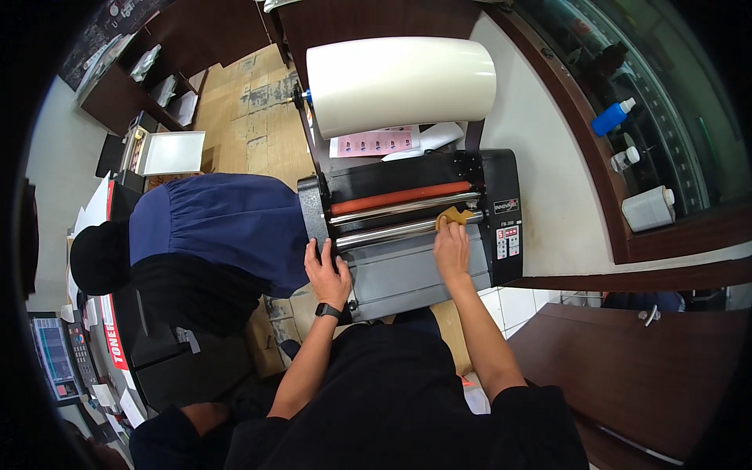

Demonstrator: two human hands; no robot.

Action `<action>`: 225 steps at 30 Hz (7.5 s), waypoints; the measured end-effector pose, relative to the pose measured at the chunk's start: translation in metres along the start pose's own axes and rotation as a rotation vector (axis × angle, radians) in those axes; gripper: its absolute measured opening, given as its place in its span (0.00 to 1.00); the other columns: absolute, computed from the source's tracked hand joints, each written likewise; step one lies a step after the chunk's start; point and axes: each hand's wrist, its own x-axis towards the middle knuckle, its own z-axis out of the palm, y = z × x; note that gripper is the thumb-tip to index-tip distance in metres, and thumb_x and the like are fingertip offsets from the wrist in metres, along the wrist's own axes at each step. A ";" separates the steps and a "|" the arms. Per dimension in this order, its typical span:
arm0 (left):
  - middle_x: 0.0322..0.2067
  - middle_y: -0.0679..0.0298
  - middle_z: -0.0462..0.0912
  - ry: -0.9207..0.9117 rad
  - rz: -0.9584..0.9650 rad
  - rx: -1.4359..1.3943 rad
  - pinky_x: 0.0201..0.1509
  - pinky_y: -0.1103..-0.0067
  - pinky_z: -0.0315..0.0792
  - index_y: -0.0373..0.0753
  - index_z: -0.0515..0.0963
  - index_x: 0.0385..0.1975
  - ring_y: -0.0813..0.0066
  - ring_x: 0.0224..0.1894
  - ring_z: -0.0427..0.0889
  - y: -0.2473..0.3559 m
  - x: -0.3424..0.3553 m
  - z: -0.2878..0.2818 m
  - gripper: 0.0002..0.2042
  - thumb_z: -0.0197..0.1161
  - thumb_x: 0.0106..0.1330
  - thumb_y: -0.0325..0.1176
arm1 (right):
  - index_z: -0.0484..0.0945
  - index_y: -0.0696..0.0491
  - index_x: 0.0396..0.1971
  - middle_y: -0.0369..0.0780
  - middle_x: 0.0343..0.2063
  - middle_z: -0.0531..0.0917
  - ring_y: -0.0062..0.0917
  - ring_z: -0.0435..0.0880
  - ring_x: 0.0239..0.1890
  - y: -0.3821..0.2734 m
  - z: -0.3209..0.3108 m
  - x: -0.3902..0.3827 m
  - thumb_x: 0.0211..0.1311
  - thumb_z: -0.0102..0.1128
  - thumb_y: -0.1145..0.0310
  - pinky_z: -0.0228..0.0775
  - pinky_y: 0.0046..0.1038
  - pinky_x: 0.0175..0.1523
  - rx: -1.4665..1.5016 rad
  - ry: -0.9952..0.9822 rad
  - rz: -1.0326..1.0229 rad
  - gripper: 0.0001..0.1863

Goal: Cleaning the rollers of a laminating machine using a cloth and cleaning solution.

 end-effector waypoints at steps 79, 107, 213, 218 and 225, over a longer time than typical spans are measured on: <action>0.76 0.39 0.40 -0.465 0.254 0.200 0.71 0.47 0.55 0.36 0.75 0.41 0.38 0.79 0.39 0.014 0.062 -0.021 0.21 0.77 0.48 0.29 | 0.67 0.67 0.63 0.47 0.47 0.77 0.40 0.83 0.48 0.076 0.010 -0.015 0.64 0.51 0.79 0.83 0.36 0.46 -0.106 -0.057 0.189 0.26; 0.77 0.40 0.37 -0.488 0.272 0.303 0.68 0.43 0.58 0.37 0.77 0.41 0.38 0.79 0.36 0.016 0.060 -0.016 0.18 0.72 0.49 0.26 | 0.68 0.65 0.63 0.47 0.45 0.77 0.40 0.84 0.46 0.072 0.006 -0.010 0.63 0.53 0.77 0.84 0.34 0.45 -0.088 -0.116 0.164 0.26; 0.77 0.43 0.44 -0.388 0.178 -0.075 0.73 0.52 0.53 0.36 0.65 0.67 0.42 0.79 0.43 0.002 0.048 -0.023 0.36 0.64 0.52 0.25 | 0.73 0.56 0.63 0.44 0.36 0.78 0.40 0.81 0.39 -0.046 0.052 -0.039 0.64 0.54 0.77 0.78 0.38 0.43 0.276 -0.116 -0.058 0.25; 0.74 0.42 0.55 -0.235 0.195 -0.207 0.76 0.58 0.53 0.31 0.67 0.63 0.43 0.76 0.53 -0.010 0.038 -0.016 0.28 0.57 0.58 0.21 | 0.77 0.56 0.56 0.42 0.35 0.78 0.36 0.83 0.40 -0.146 0.076 -0.036 0.60 0.55 0.78 0.80 0.36 0.42 0.525 -0.079 -0.297 0.22; 0.73 0.46 0.58 -0.236 0.150 -0.147 0.77 0.58 0.52 0.32 0.67 0.63 0.45 0.76 0.53 -0.017 0.028 -0.008 0.23 0.52 0.65 0.21 | 0.76 0.57 0.59 0.40 0.35 0.79 0.32 0.80 0.37 -0.060 0.041 -0.027 0.60 0.59 0.76 0.79 0.33 0.43 0.241 -0.087 -0.272 0.25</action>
